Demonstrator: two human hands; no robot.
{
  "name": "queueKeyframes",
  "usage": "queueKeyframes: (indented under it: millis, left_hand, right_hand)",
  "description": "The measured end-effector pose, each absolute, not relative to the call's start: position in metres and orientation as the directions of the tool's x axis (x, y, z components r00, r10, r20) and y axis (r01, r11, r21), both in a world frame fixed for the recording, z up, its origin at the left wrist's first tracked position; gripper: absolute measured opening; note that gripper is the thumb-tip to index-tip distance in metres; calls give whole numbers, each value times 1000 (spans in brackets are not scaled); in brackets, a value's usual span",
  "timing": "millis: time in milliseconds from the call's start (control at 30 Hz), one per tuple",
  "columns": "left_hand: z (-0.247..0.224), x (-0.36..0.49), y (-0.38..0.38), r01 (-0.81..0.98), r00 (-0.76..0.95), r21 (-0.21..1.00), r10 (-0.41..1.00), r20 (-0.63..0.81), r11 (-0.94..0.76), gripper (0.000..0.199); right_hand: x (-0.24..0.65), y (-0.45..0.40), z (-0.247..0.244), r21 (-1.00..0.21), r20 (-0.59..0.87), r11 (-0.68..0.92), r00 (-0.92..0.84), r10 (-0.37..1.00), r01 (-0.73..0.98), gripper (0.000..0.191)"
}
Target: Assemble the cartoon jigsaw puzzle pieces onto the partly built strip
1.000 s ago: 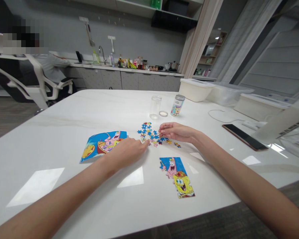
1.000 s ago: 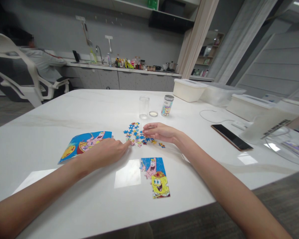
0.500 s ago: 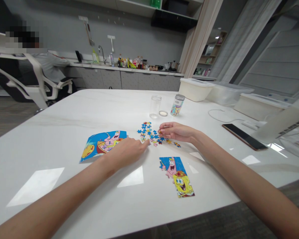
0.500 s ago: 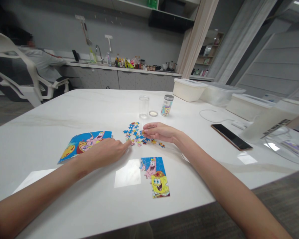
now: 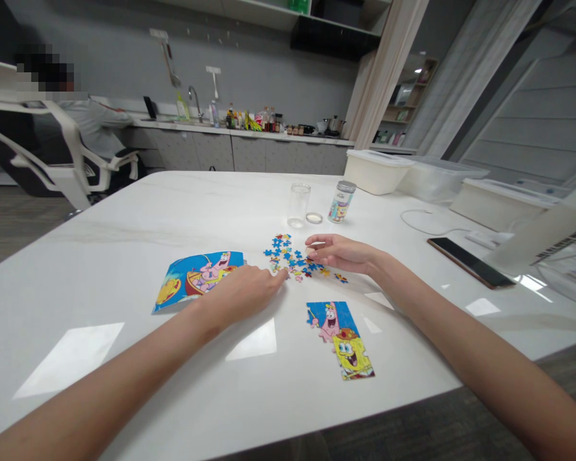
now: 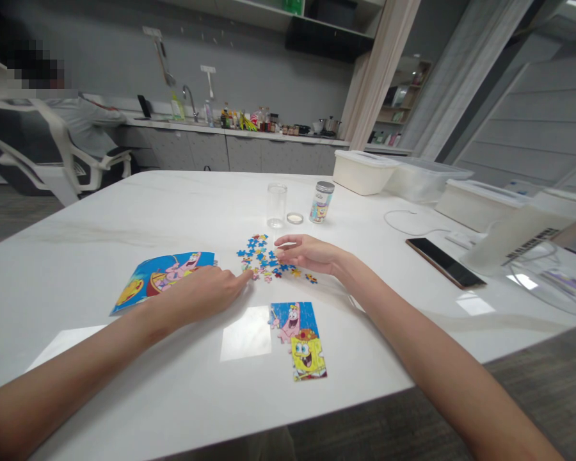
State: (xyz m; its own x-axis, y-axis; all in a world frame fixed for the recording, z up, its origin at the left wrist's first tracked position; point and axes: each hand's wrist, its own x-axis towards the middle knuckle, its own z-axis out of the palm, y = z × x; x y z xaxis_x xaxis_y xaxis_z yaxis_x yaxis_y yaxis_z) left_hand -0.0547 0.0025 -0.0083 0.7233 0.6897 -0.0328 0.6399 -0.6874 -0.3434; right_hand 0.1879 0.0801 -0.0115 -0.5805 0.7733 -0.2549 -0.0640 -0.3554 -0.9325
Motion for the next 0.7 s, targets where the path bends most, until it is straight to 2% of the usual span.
queueKeyframes:
  millis: [300,400,500,700]
  left_hand:
    - [-10,-55,3,631,733,-367,680,-5,-683,37]
    - [-11,-55,3,630,732,-368,681,-9,-683,37]
    - [-11,-55,2,632,729,-369,685,-16,-681,37]
    - [-11,-55,3,636,726,-371,687,-10,-677,36]
  right_hand:
    - [185,79,-9,-935,-244,-349,-603,760,-61,13]
    - [185,80,-8,-918,-285,-391,-582,762,-62,8]
    - [186,80,-8,-904,-315,-423,-581,750,-56,8]
    - [186,81,-12,-922,-271,-379,-576,771,-74,10]
